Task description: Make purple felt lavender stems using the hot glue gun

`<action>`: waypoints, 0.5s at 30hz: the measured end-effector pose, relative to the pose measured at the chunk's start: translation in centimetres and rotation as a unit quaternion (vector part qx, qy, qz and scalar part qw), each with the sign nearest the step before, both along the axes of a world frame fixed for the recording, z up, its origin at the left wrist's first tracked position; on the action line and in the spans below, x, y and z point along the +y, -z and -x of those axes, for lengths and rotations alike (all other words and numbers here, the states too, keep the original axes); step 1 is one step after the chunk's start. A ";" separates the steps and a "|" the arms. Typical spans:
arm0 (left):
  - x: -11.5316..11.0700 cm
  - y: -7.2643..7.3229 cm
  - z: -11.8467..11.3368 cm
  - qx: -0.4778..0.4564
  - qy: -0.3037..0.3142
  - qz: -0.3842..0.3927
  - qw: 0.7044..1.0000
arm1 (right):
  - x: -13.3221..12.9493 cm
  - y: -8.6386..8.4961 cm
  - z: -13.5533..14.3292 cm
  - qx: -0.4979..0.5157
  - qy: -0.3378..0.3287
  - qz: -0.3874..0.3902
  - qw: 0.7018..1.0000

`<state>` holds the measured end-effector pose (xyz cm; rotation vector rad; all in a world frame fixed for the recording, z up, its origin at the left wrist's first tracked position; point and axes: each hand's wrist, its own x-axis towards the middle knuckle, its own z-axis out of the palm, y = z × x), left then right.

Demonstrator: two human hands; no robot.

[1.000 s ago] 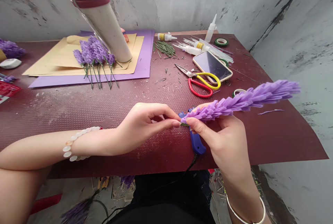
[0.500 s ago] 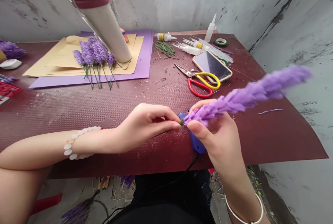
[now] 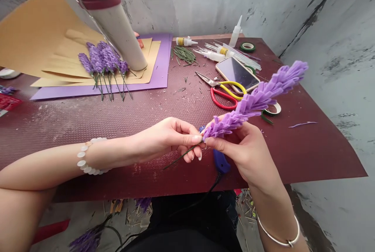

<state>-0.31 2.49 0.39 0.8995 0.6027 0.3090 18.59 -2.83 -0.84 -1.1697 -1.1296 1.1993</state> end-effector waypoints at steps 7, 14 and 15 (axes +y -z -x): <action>-0.3 -0.6 0.0 0.041 -0.055 -0.109 0.992 | -0.5 -0.3 0.2 -0.090 0.083 -0.023 0.992; -1.1 -0.3 0.1 0.101 -0.117 -0.357 0.921 | -1.5 -0.6 1.5 -0.158 0.156 -0.054 0.973; -1.2 -0.3 0.1 0.103 -0.122 -0.380 0.911 | -1.6 -0.5 1.7 -0.162 0.166 -0.053 0.971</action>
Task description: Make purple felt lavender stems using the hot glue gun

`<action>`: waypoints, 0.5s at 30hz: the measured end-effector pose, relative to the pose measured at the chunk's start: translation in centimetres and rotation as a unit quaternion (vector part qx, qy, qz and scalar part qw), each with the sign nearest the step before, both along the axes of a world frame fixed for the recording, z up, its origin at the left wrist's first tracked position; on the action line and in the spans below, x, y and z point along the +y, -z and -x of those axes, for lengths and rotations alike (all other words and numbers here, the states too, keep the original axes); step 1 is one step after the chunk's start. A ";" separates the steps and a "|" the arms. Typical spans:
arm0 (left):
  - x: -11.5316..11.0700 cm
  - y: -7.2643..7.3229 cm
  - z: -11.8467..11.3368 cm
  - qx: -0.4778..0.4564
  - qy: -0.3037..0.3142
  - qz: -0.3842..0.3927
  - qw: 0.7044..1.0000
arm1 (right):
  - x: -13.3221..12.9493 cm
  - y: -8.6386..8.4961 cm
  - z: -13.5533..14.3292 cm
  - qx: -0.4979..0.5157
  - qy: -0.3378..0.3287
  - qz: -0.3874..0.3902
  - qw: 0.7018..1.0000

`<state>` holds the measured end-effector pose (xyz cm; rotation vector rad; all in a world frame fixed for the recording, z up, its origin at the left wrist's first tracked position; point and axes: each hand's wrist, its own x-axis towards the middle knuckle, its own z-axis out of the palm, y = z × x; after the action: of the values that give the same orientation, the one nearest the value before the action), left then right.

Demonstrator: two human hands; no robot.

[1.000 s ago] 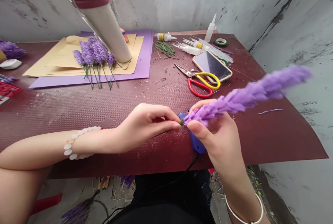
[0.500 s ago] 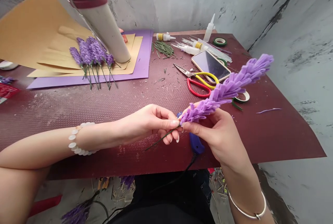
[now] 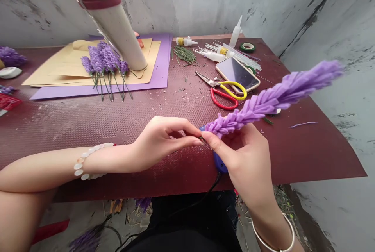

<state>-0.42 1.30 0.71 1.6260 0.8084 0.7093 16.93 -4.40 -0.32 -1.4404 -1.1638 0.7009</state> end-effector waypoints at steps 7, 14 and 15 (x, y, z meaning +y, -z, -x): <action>0.5 -0.5 -0.2 -0.069 0.053 0.250 0.964 | 0.9 0.1 -0.4 0.153 -0.098 0.037 0.983; 0.9 0.4 -0.2 -0.124 0.101 0.389 0.907 | 1.8 0.0 -0.9 0.205 -0.108 0.085 0.969; 0.9 0.5 -0.2 -0.127 0.090 0.385 0.910 | 1.9 0.2 -0.8 0.200 -0.100 0.074 0.972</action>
<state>-0.20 2.19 0.21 0.8537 0.6219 0.3772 17.75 -2.53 -0.47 -1.2359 -0.9603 1.1813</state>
